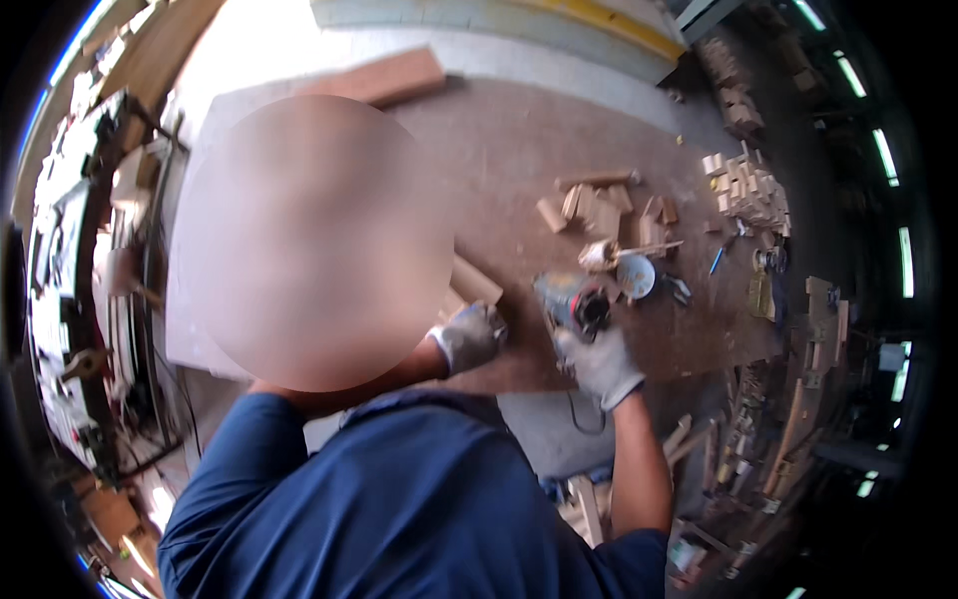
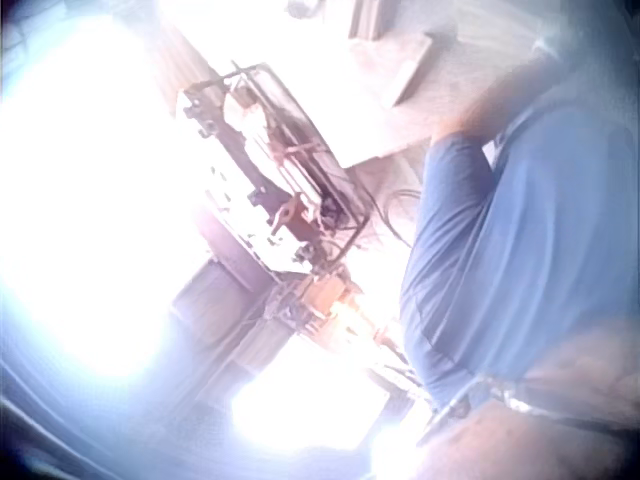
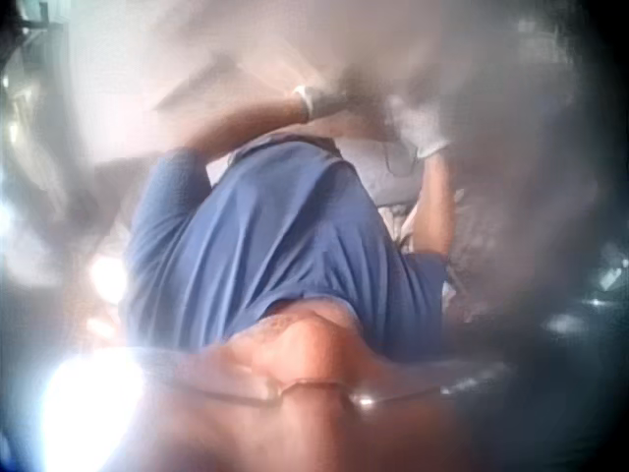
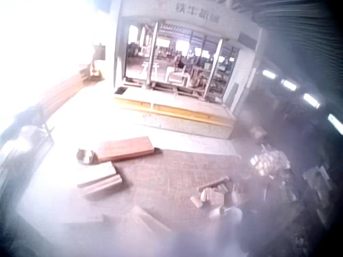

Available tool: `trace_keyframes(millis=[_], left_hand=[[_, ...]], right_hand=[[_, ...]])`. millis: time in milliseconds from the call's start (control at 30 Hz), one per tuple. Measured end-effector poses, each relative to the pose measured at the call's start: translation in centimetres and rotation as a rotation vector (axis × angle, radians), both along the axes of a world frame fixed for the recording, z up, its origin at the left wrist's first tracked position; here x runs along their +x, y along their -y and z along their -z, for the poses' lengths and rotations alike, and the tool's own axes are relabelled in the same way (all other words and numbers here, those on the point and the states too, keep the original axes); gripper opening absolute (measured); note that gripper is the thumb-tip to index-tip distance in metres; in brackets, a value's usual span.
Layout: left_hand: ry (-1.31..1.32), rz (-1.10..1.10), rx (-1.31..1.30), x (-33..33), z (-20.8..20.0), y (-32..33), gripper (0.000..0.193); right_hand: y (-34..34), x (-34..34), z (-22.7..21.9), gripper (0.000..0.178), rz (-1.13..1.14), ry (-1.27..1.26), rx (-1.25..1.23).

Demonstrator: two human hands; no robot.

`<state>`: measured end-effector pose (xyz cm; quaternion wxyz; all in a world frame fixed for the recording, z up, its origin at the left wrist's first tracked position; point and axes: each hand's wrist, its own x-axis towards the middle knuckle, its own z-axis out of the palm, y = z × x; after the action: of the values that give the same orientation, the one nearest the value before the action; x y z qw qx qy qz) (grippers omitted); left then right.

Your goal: The person assembles small wooden blocks by applying glue to the edges and joining them together. They use a brush to spread the adhesive and a pneumatic nail gun to secure the pieces, creating a larger rectangular wooden structure on the workbench.

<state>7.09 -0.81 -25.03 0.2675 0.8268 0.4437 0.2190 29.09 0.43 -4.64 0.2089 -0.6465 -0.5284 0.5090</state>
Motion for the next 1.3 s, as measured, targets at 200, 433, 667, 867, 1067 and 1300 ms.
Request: trace_keyframes(millis=[200, 433, 667, 867, 1067, 1300], left_hand=[[-0.667, 0.456, 0.125, -0.9, -5.3, -0.3, 0.027], [-0.625, 0.505, -0.005, -1.9, -8.0, -1.4, 0.038], [-0.521, 0.235, 0.131, 0.6, -1.7, 0.9, 0.047], [-0.537, 0.461, 0.015, -1.0, -4.6, -0.8, 0.050], [-0.274, 0.247, -0.089, -0.1, -1.6, 0.5, 0.049], [-0.090, 0.139, -0.139, 0.6, 0.0, 1.2, 0.052]], right_hand=[[-4.9, -4.5, -3.0, 0.028, -0.255, 0.160, 0.035], [-8.5, -9.1, -2.6, 0.033, -0.472, 0.369, -0.118], [-10.1, -10.4, -1.0, 0.035, -0.634, 0.416, -0.248], [-11.4, -12.5, -1.1, 0.037, -0.691, 0.451, -0.279], [-12.7, -13.7, -0.5, 0.043, -0.778, 0.560, -0.310], [-14.0, -16.4, -2.0, 0.038, -0.785, 0.575, -0.500]])
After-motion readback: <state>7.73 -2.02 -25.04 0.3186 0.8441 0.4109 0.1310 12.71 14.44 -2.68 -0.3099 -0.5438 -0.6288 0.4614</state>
